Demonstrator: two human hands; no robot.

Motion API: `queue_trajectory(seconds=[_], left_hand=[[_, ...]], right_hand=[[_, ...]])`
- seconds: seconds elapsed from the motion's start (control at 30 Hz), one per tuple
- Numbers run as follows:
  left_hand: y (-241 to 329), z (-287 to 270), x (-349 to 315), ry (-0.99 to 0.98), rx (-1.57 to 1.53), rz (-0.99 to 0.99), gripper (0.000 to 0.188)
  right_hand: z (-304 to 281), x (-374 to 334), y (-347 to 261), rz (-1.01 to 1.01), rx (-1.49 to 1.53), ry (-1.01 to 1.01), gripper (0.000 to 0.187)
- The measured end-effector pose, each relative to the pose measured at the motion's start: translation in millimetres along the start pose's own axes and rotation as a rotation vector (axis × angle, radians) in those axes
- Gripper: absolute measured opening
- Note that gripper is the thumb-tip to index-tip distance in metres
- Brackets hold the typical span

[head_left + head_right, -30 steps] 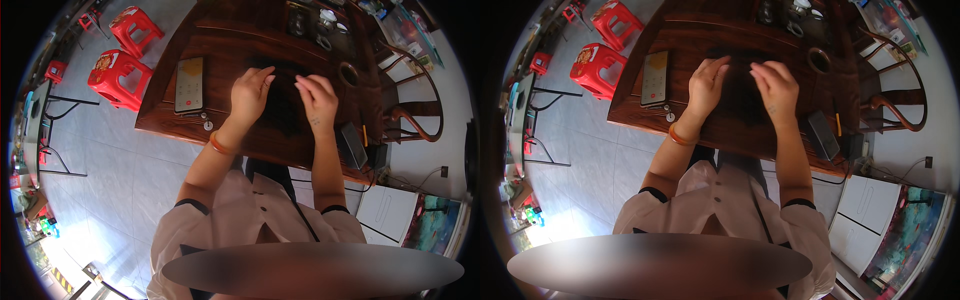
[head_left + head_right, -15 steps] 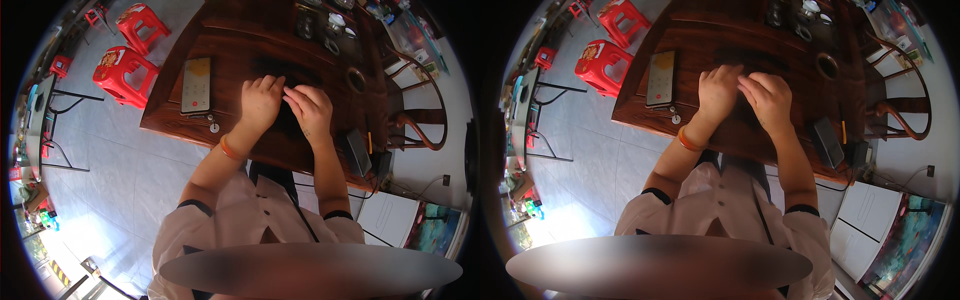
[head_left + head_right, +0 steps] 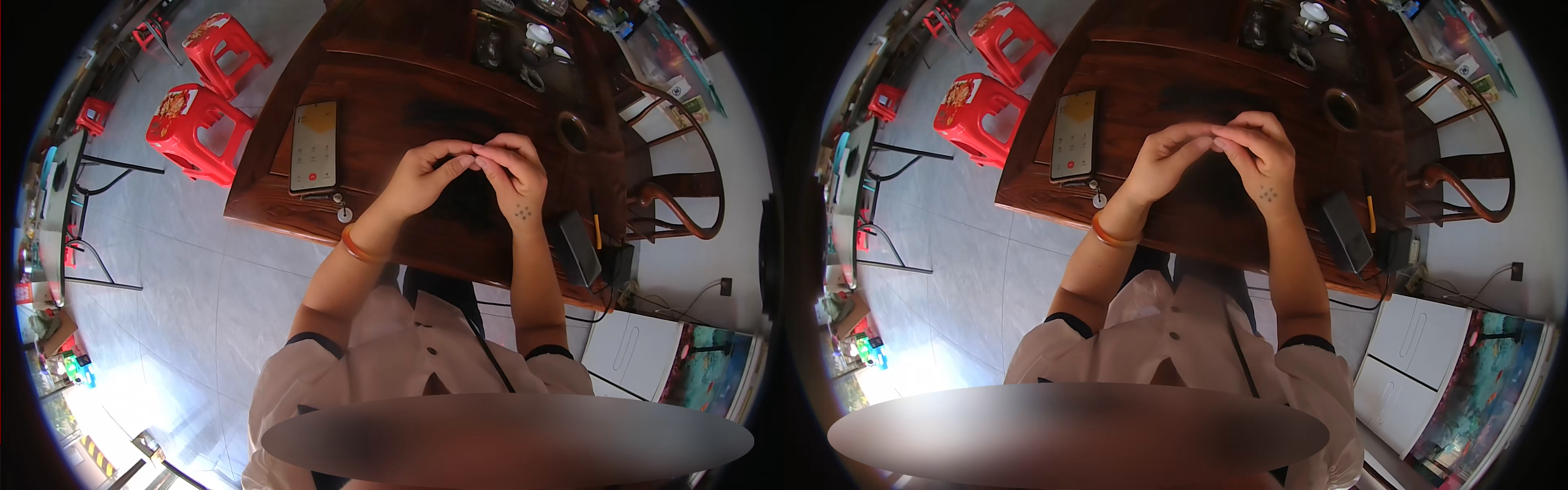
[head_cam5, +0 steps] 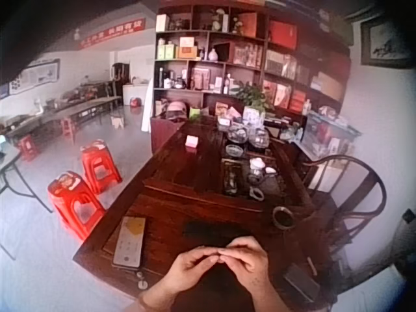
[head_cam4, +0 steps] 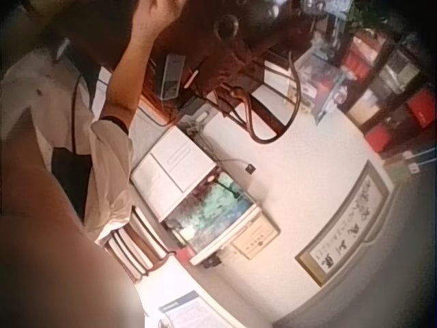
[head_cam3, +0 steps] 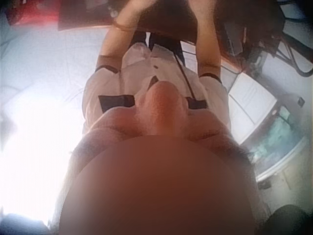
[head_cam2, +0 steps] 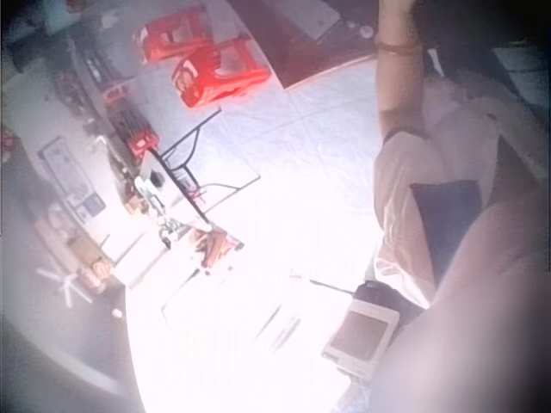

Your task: The person assembles small electronic components and circuit parts by hand on a wooden table.

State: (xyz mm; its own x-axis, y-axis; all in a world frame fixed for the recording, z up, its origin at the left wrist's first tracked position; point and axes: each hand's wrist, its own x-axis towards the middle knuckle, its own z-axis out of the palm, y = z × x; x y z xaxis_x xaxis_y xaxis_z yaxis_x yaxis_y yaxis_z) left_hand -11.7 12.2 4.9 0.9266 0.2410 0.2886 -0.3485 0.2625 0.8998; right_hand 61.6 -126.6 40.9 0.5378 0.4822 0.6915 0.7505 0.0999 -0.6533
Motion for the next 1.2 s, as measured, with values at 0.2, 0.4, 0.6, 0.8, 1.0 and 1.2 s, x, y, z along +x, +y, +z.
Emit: queue_trajectory(seconds=[0.2,0.4,0.6,0.8,1.0,1.2], left_hand=[[0.6,-5.6,1.8,-0.039,-0.029,0.001,0.016],[3.7,-5.9,1.2,0.030,0.046,-0.085,0.014],[2.7,-2.4,1.8,0.065,0.169,0.055,0.012],[-0.1,-4.0,2.7,0.069,0.243,0.119,0.011],[5.8,-0.9,3.4,0.150,0.475,0.197,0.009],[-0.8,-4.5,7.2,0.151,0.873,0.520,0.010]], right_hand=[[-4.7,0.6,3.3,-0.020,-0.110,-0.068,0.017],[1.3,-3.5,2.2,0.209,0.114,-0.003,0.015],[-0.8,-3.5,1.7,0.162,0.033,-0.005,0.013],[-0.6,-4.1,3.0,0.136,0.000,-0.027,0.015],[-6.7,6.3,0.0,-0.273,-0.571,-0.017,0.020],[-7.7,7.0,-0.6,-0.335,-0.695,-0.102,0.017]])
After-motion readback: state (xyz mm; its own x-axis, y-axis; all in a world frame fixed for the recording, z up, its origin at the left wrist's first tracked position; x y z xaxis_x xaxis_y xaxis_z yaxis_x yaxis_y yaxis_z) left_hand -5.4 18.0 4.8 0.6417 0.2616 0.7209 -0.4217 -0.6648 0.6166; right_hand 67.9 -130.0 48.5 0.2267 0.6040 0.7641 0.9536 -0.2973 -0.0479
